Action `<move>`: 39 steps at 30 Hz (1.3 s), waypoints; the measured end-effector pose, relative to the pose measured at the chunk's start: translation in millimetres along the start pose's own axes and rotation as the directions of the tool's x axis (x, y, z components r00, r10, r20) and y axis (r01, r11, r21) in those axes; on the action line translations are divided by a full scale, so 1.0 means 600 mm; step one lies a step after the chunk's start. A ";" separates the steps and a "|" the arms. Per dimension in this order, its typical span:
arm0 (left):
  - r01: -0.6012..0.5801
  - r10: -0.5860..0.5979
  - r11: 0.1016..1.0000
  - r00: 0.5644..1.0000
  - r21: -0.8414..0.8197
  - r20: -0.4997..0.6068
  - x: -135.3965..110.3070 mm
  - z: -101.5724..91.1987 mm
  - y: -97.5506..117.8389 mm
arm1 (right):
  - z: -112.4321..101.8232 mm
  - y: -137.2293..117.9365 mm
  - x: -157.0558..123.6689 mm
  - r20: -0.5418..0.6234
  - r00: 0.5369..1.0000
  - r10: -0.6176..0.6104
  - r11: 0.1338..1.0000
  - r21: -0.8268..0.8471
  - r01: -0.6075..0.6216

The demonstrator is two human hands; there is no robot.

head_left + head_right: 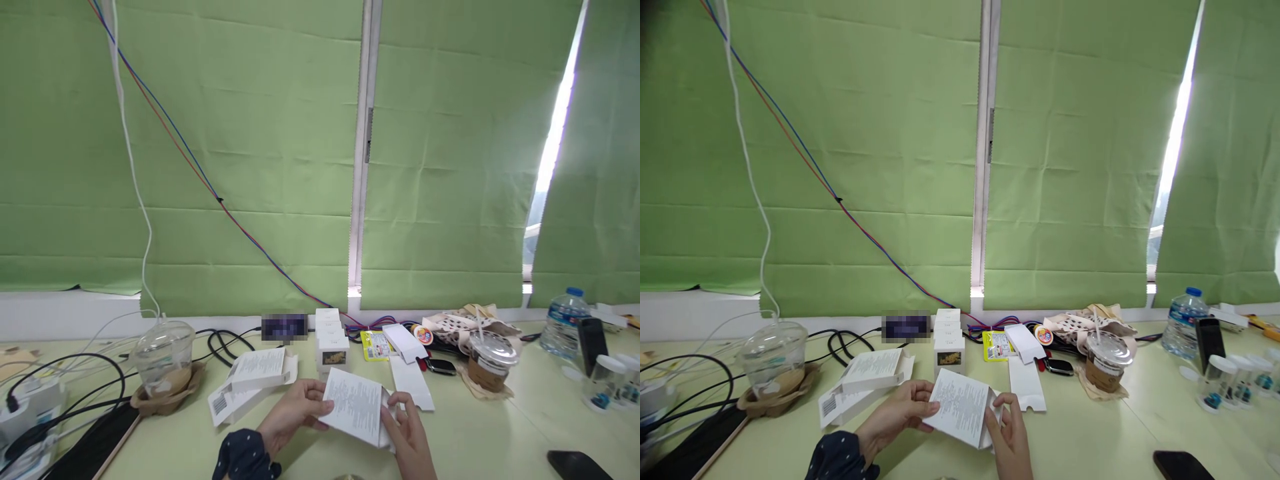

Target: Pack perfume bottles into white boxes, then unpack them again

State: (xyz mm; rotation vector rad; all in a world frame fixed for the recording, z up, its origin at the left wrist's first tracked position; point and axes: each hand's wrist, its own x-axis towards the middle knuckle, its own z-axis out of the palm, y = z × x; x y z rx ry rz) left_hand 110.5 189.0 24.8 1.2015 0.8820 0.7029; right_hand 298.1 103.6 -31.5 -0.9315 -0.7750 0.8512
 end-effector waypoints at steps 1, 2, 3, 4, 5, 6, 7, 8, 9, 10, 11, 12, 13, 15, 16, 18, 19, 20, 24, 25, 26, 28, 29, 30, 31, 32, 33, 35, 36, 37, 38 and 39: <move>0.000 0.000 1.000 1.000 0.000 -0.008 -0.001 0.002 0.000 | -0.002 0.002 0.001 -0.018 0.999 -0.030 0.999 -0.031 0.029; -0.001 0.001 1.000 1.000 0.000 -0.015 -0.002 0.003 0.000 | -0.005 0.003 0.003 -0.037 0.998 -0.050 0.997 -0.066 0.048; -0.005 0.005 1.000 1.000 0.001 -0.023 -0.003 0.005 0.000 | -0.007 0.004 0.004 -0.052 0.997 -0.051 0.994 -0.101 0.045; -0.012 0.012 1.000 0.999 0.002 -0.031 -0.004 0.007 -0.001 | -0.009 0.004 0.005 -0.062 0.998 -0.028 0.991 -0.132 0.020; -0.020 0.020 1.000 0.999 0.004 -0.038 -0.004 0.008 -0.002 | -0.011 0.003 0.006 -0.067 0.998 0.014 0.988 -0.155 -0.024; -0.031 0.031 1.000 0.998 0.006 -0.046 -0.004 0.009 -0.003 | -0.013 0.002 0.007 -0.067 0.996 0.061 0.983 -0.169 -0.072; -0.042 0.042 0.999 0.998 0.009 -0.052 -0.004 0.010 -0.005 | -0.013 0.002 0.008 -0.064 0.993 0.101 0.979 -0.173 -0.111; -0.054 0.055 0.998 0.997 0.013 -0.059 -0.003 0.010 -0.006 | -0.014 0.002 0.008 -0.057 0.990 0.128 0.976 -0.168 -0.136; -0.065 0.066 0.998 0.996 0.017 -0.065 -0.003 0.010 -0.008 | -0.014 0.002 0.009 -0.050 0.988 0.145 0.976 -0.154 -0.151; -0.073 0.074 0.997 0.995 0.022 -0.070 -0.001 0.010 -0.010 | -0.014 0.003 0.010 -0.047 0.987 0.151 0.978 -0.135 -0.157; -0.079 0.081 0.996 0.994 0.027 -0.075 0.000 0.009 -0.011 | -0.014 0.005 0.010 -0.048 0.987 0.153 0.981 -0.112 -0.158; -0.084 0.086 0.996 0.993 0.030 -0.081 0.001 0.008 -0.011 | -0.013 0.008 0.010 -0.055 0.987 0.152 0.983 -0.091 -0.157; -0.088 0.091 0.996 0.992 0.034 -0.088 0.003 0.006 -0.012 | -0.012 0.010 0.010 -0.065 0.986 0.151 0.985 -0.073 -0.155; -0.096 0.099 0.995 0.990 0.036 -0.103 0.005 0.003 -0.012 | -0.011 0.014 0.008 -0.078 0.987 0.142 0.988 -0.050 -0.146; -0.100 0.103 0.994 0.989 0.035 -0.107 0.005 0.002 -0.012 | -0.010 0.014 0.006 -0.076 0.988 0.133 0.990 -0.043 -0.137; -0.106 0.108 0.994 0.989 0.029 -0.103 0.005 0.000 -0.011 | -0.010 0.013 0.004 -0.065 0.992 0.109 0.993 -0.037 -0.112; -0.108 0.110 0.994 0.990 0.022 -0.094 0.004 -0.001 -0.011 | -0.009 0.011 0.003 -0.060 0.994 0.095 0.994 -0.040 -0.097; -0.112 0.112 0.994 0.990 0.013 -0.082 0.004 -0.001 -0.011 | -0.009 0.010 0.002 -0.057 0.995 0.082 0.996 -0.042 -0.084; -0.118 0.117 0.993 0.992 -0.021 -0.043 0.003 -0.001 -0.011 | -0.011 0.010 0.002 -0.056 0.997 0.061 0.997 -0.035 -0.063; -0.117 0.116 0.993 0.992 -0.027 -0.042 0.003 -0.001 -0.011 | -0.011 0.012 0.003 -0.058 0.997 0.057 0.998 -0.035 -0.059; -0.115 0.114 0.993 0.993 -0.033 -0.043 0.005 -0.001 -0.013 | -0.012 0.015 0.004 -0.063 0.997 0.048 0.998 -0.040 -0.050; -0.112 0.110 0.993 0.993 -0.043 -0.047 0.007 -0.002 -0.017 | -0.015 0.022 0.005 -0.077 0.997 0.014 0.998 -0.061 -0.019; -0.110 0.107 0.993 0.993 -0.046 -0.051 0.009 -0.002 -0.019 | -0.016 0.024 0.006 -0.083 0.997 -0.005 0.997 -0.073 -0.001; -0.106 0.104 0.993 0.993 -0.047 -0.055 0.010 -0.002 -0.020 | -0.017 0.026 0.006 -0.087 0.996 -0.025 0.996 -0.083 0.017; -0.102 0.099 0.994 0.993 -0.048 -0.059 0.010 -0.002 -0.021 | -0.017 0.026 0.006 -0.089 0.995 -0.040 0.995 -0.091 0.032; -0.097 0.094 0.994 0.994 -0.047 -0.061 0.011 -0.003 -0.022 | -0.017 0.026 0.006 -0.090 0.995 -0.049 0.995 -0.092 0.041; -0.092 0.089 0.995 0.994 -0.047 -0.064 0.010 -0.003 -0.021 | -0.016 0.024 0.006 -0.092 0.994 -0.051 0.995 -0.085 0.043; -0.074 0.071 0.996 0.995 -0.044 -0.066 0.008 -0.004 -0.016 | -0.013 0.020 0.004 -0.093 0.995 -0.028 0.998 -0.056 0.023; -0.062 0.059 0.997 0.996 -0.043 -0.066 0.006 -0.004 -0.013 | -0.012 0.019 0.003 -0.089 0.996 -0.002 0.999 -0.037 -0.002; -0.049 0.046 0.998 0.997 -0.042 -0.067 0.004 -0.005 -0.009 | -0.010 0.018 0.002 -0.081 0.996 0.030 0.999 -0.019 -0.032; -0.035 0.032 0.999 0.997 -0.041 -0.068 0.002 -0.005 -0.005 | -0.010 0.018 0.002 -0.071 0.996 0.060 0.998 -0.005 -0.061; -0.023 0.020 0.999 0.997 -0.041 -0.069 0.000 -0.005 0.000 | -0.009 0.019 0.002 -0.061 0.995 0.081 0.997 0.002 -0.081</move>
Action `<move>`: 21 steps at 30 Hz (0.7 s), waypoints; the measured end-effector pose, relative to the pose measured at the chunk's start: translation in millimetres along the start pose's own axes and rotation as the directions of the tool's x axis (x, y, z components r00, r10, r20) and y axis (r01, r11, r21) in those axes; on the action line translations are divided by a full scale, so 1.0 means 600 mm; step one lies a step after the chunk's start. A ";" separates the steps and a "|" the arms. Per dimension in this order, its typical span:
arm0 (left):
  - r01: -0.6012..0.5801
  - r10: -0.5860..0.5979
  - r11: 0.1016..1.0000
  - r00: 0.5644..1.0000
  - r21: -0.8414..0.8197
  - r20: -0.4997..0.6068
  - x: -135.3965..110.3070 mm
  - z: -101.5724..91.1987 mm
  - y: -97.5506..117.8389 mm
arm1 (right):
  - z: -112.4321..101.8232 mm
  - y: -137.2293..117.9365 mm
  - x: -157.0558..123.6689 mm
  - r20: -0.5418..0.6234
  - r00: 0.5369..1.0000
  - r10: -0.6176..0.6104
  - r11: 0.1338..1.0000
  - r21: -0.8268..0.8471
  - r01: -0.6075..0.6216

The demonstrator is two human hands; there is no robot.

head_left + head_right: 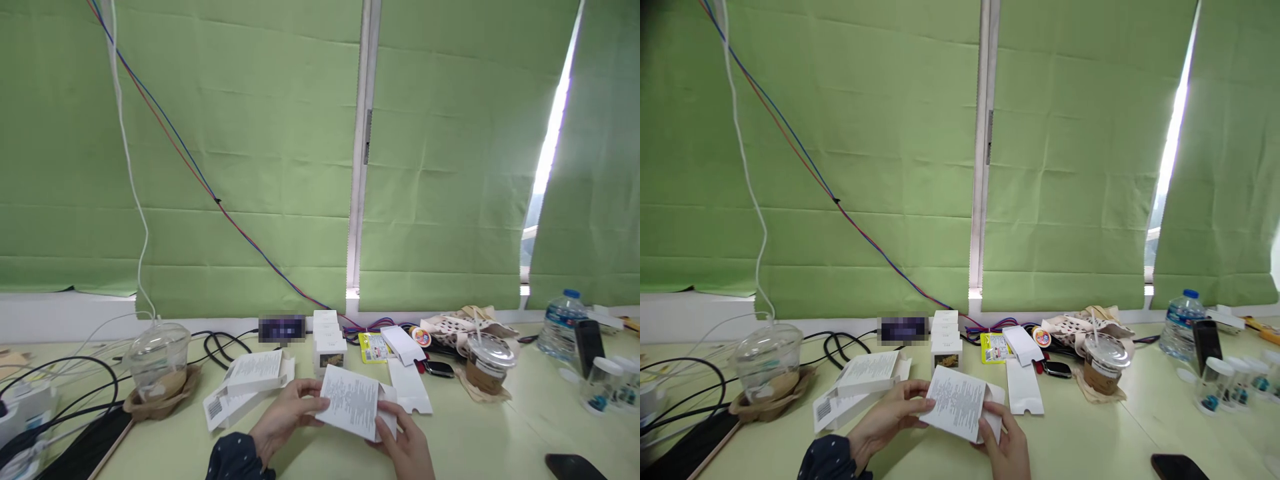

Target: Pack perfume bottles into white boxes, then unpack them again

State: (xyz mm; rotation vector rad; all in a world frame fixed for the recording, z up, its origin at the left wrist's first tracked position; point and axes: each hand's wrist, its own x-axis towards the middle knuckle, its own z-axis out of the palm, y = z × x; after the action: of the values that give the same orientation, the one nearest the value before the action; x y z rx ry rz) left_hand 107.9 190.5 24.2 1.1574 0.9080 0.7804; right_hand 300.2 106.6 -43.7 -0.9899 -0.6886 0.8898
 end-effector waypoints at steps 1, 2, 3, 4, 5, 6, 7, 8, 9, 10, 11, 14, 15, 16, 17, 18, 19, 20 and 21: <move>0.009 -0.009 1.000 1.000 0.001 -0.001 -0.002 0.000 0.004 | 0.000 0.002 0.001 0.009 1.000 0.011 1.000 0.005 -0.011; 0.016 -0.015 1.000 1.000 0.002 -0.002 -0.004 0.000 0.008 | 0.000 0.005 0.002 0.015 1.000 0.013 1.000 0.008 -0.013; 0.019 -0.019 1.000 1.000 0.003 -0.003 -0.005 0.001 0.011 | -0.001 0.007 0.003 0.019 1.000 0.011 1.000 0.009 -0.011; 0.022 -0.022 1.000 1.000 0.005 -0.003 -0.006 0.001 0.014 | -0.002 0.010 0.004 0.021 1.000 0.009 1.000 0.012 -0.009; 0.024 -0.024 1.000 1.000 0.007 0.000 -0.007 0.001 0.016 | -0.002 0.012 0.006 0.022 1.000 0.011 1.000 0.014 -0.011; 0.023 -0.023 1.000 1.000 0.009 0.007 -0.008 0.001 0.018 | -0.003 0.013 0.007 0.026 1.000 0.016 1.000 0.019 -0.016; 0.020 -0.020 1.000 1.000 0.009 0.019 -0.009 0.001 0.019 | -0.003 0.014 0.007 0.031 0.999 0.022 0.999 0.024 -0.023; 0.013 -0.014 1.000 0.999 0.008 0.035 -0.009 0.001 0.020 | -0.003 0.014 0.008 0.037 0.999 0.027 0.999 0.031 -0.028; 0.005 -0.005 1.000 0.999 0.008 0.052 -0.010 0.001 0.021 | -0.003 0.013 0.008 0.039 0.999 0.029 0.999 0.039 -0.031; -0.003 0.003 1.000 0.998 0.015 0.060 -0.010 0.002 0.022 | -0.003 0.012 0.007 0.038 0.999 0.028 0.998 0.048 -0.029; -0.010 0.009 1.000 0.999 0.029 0.052 -0.011 0.004 0.023 | -0.002 0.010 0.006 0.034 0.999 0.026 0.998 0.056 -0.028; -0.033 0.034 0.995 0.999 0.097 -0.016 -0.015 0.012 0.025 | -0.002 0.007 0.003 0.018 0.998 0.054 0.996 0.068 -0.055; -0.056 0.060 0.991 0.998 0.121 -0.025 -0.017 0.016 0.025 | -0.001 0.006 0.002 0.016 0.997 0.075 0.995 0.072 -0.075; -0.092 0.098 0.985 0.995 0.144 -0.029 -0.019 0.021 0.025 | -0.001 0.004 0.001 0.014 0.995 0.098 0.992 0.079 -0.099; -0.138 0.145 0.976 0.989 0.169 -0.029 -0.020 0.026 0.025 | 0.000 0.002 0.000 0.012 0.993 0.120 0.988 0.093 -0.120; -0.188 0.199 0.961 0.980 0.201 -0.031 -0.021 0.031 0.025 | 0.001 -0.001 -0.001 0.014 0.990 0.138 0.984 0.114 -0.138; -0.240 0.255 0.942 0.966 0.237 -0.038 -0.022 0.036 0.026 | 0.002 -0.005 -0.003 0.025 0.988 0.155 0.977 0.144 -0.157; -0.288 0.310 0.918 0.950 0.274 -0.043 -0.023 0.040 0.027 | 0.003 -0.009 -0.004 0.045 0.984 0.173 0.967 0.181 -0.178; -0.331 0.360 0.892 0.932 0.308 -0.040 -0.024 0.044 0.029 | 0.004 -0.014 -0.005 0.073 0.978 0.195 0.953 0.223 -0.206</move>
State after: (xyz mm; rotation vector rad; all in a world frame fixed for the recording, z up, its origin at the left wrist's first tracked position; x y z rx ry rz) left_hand 124.7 170.8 47.8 1.5876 0.9324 1.0194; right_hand 299.1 102.6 -35.6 -0.8410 -0.5181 1.1491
